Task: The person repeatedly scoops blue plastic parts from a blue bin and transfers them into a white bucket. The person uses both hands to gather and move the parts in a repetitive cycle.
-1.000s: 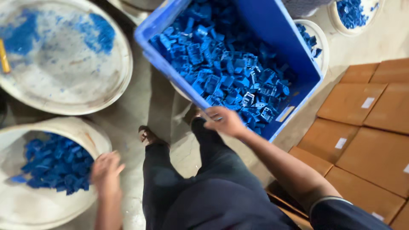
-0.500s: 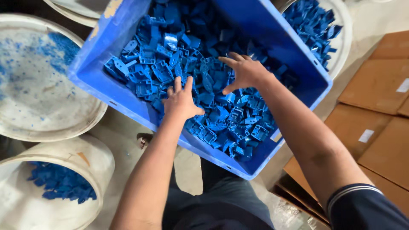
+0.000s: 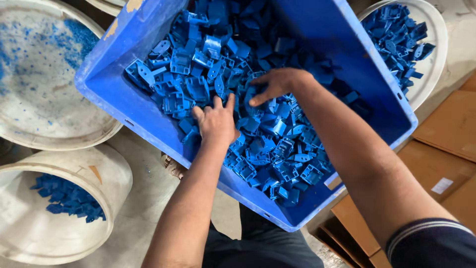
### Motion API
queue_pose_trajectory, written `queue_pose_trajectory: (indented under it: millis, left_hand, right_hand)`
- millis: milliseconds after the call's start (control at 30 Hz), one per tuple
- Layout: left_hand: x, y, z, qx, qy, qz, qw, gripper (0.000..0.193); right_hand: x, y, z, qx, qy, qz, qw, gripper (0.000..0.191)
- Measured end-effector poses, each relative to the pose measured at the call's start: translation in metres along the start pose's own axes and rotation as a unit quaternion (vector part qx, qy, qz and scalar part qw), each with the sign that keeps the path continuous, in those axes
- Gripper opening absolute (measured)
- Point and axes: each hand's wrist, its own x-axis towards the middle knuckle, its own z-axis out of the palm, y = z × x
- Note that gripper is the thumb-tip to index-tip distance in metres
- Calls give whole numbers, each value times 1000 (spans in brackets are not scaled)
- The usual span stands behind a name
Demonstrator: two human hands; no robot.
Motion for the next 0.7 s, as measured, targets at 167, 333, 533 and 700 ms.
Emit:
queue_pose_trajectory:
  millis: [167, 333, 533, 700]
  left_hand:
    - [11, -8, -6, -17, -42, 29, 999, 112]
    - [3, -5, -2, -44, 18, 50, 998, 97]
    - [-20, -7, 10, -154, 24, 87, 984, 95]
    - [-14, 2, 7, -248, -46, 28, 967, 124]
  right_hand:
    - [19, 13, 7, 111, 48, -3, 993, 99]
    - [15, 10, 16, 65, 30, -21, 997, 98]
    - [10, 9, 19, 52, -45, -5, 998, 101]
    - [9, 13, 29, 97, -24, 4, 995, 103]
